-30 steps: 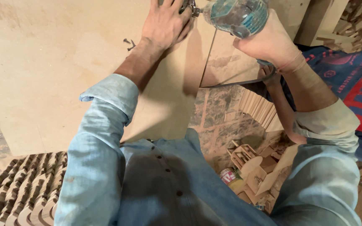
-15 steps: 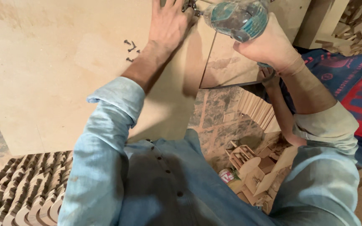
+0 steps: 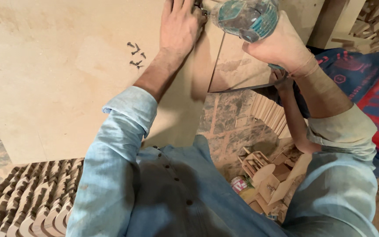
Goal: The person positions metal hinges on a wooden door panel and drives screws with a power drill to fasten them. They then lift the panel, align it with a wooden cabinet, and fit the hinged door onto the cabinet body.
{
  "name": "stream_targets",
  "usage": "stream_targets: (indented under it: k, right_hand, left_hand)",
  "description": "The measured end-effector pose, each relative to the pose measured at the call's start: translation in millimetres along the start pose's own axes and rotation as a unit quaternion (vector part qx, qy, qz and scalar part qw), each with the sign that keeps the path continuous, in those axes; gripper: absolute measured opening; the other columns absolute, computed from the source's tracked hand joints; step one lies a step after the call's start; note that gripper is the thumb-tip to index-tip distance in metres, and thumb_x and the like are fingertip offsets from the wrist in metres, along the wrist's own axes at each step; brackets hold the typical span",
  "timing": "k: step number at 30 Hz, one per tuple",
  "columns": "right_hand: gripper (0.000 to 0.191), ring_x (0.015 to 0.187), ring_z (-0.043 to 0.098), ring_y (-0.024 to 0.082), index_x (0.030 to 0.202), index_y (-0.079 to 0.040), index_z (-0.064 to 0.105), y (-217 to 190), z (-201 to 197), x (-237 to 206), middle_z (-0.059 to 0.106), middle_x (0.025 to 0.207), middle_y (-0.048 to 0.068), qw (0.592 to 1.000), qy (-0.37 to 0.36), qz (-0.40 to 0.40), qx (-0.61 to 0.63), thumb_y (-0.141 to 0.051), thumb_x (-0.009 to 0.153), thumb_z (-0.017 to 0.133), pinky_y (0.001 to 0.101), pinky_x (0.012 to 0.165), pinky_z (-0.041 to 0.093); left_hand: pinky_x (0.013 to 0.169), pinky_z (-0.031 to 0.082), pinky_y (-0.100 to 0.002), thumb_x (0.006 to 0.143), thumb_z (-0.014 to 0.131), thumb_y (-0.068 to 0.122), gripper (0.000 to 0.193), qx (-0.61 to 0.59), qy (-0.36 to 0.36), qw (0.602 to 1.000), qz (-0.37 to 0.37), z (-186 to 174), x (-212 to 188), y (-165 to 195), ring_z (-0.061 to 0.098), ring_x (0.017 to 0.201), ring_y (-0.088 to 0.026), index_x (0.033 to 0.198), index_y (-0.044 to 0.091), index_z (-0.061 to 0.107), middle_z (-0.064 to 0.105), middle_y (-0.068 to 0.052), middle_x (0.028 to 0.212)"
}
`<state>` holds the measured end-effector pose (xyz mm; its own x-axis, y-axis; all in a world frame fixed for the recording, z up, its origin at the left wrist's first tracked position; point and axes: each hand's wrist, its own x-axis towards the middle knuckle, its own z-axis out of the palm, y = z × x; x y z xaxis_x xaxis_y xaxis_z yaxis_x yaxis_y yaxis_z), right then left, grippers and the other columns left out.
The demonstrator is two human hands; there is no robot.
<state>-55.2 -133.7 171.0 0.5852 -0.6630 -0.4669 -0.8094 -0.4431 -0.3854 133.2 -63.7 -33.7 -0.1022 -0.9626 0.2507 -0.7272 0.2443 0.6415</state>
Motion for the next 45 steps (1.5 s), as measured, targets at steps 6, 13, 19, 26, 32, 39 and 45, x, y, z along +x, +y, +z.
stream_targets:
  k: [6, 13, 19, 26, 32, 39, 45]
  right_hand:
    - [0.021, 0.089, 0.068, 0.041, 0.108, -0.003, 0.069, 6, 11, 1, 0.072, 0.099, 0.018, 0.999, -0.004, -0.021, -0.037, -0.01, 0.089, 0.071, 0.0418, 0.082, 0.056]
    - [0.024, 0.092, 0.069, 0.039, 0.112, -0.002, 0.069, 8, 14, -4, 0.072, 0.1, 0.018, 1.0, 0.004, -0.007, 0.01, -0.01, 0.09, 0.073, 0.0396, 0.081, 0.057]
    - [0.036, 0.096, 0.072, 0.033, 0.119, 0.002, 0.067, 6, 16, -5, 0.073, 0.106, 0.018, 0.995, 0.038, -0.01, 0.088, -0.013, 0.088, 0.08, 0.0378, 0.085, 0.056]
    - [0.026, 0.091, 0.071, 0.032, 0.112, 0.0, 0.068, -1, 8, -3, 0.073, 0.102, 0.017, 0.996, 0.006, 0.038, 0.082, -0.01, 0.089, 0.074, 0.0376, 0.083, 0.056]
    - [0.025, 0.094, 0.07, 0.034, 0.113, 0.0, 0.069, 3, 7, -2, 0.073, 0.104, 0.017, 0.999, 0.001, 0.007, 0.045, -0.009, 0.09, 0.073, 0.0382, 0.086, 0.056]
    - [0.032, 0.103, 0.069, 0.036, 0.117, 0.001, 0.068, 11, 14, -6, 0.073, 0.114, 0.018, 0.999, 0.03, -0.035, 0.028, -0.013, 0.09, 0.079, 0.0399, 0.092, 0.055]
    - [0.041, 0.105, 0.07, 0.032, 0.124, 0.001, 0.063, 9, 10, -7, 0.071, 0.118, 0.017, 0.993, 0.026, -0.005, 0.117, -0.015, 0.089, 0.08, 0.0381, 0.095, 0.055]
  left_hand:
    - [0.104, 0.038, -0.047, 0.092, 0.068, 0.022, 0.016, -0.011, 0.007, 1.0, 0.003, 6, -4, -2, 0.053, 0.121, -0.029, 0.097, 0.01, 0.077, 0.062, -0.012, 0.119]
    - [0.103, 0.037, -0.047, 0.096, 0.068, 0.024, 0.018, -0.011, 0.009, 1.0, 0.004, 8, -7, -3, 0.054, 0.118, -0.029, 0.097, 0.008, 0.077, 0.064, -0.011, 0.114]
    - [0.102, 0.038, -0.045, 0.096, 0.067, 0.022, 0.019, 0.0, 0.006, 1.0, 0.0, 12, -7, -5, 0.055, 0.116, -0.028, 0.1, 0.007, 0.077, 0.064, -0.011, 0.112]
    - [0.097, 0.04, -0.045, 0.095, 0.068, 0.024, 0.019, -0.002, 0.006, 1.0, -0.007, 13, -4, -4, 0.058, 0.111, -0.028, 0.096, 0.007, 0.076, 0.067, -0.011, 0.107]
    - [0.096, 0.04, -0.045, 0.096, 0.067, 0.025, 0.02, -0.002, 0.013, 1.0, -0.006, 12, -2, -3, 0.058, 0.11, -0.027, 0.096, 0.007, 0.076, 0.067, -0.01, 0.105]
    - [0.096, 0.041, -0.046, 0.093, 0.067, 0.023, 0.018, -0.011, 0.012, 1.0, -0.008, 12, -5, -2, 0.058, 0.11, -0.028, 0.093, 0.007, 0.076, 0.066, -0.011, 0.105]
    - [0.096, 0.041, -0.046, 0.094, 0.067, 0.022, 0.018, -0.027, -0.001, 1.0, -0.007, 11, -2, -1, 0.058, 0.111, -0.028, 0.096, 0.007, 0.077, 0.065, -0.011, 0.105]
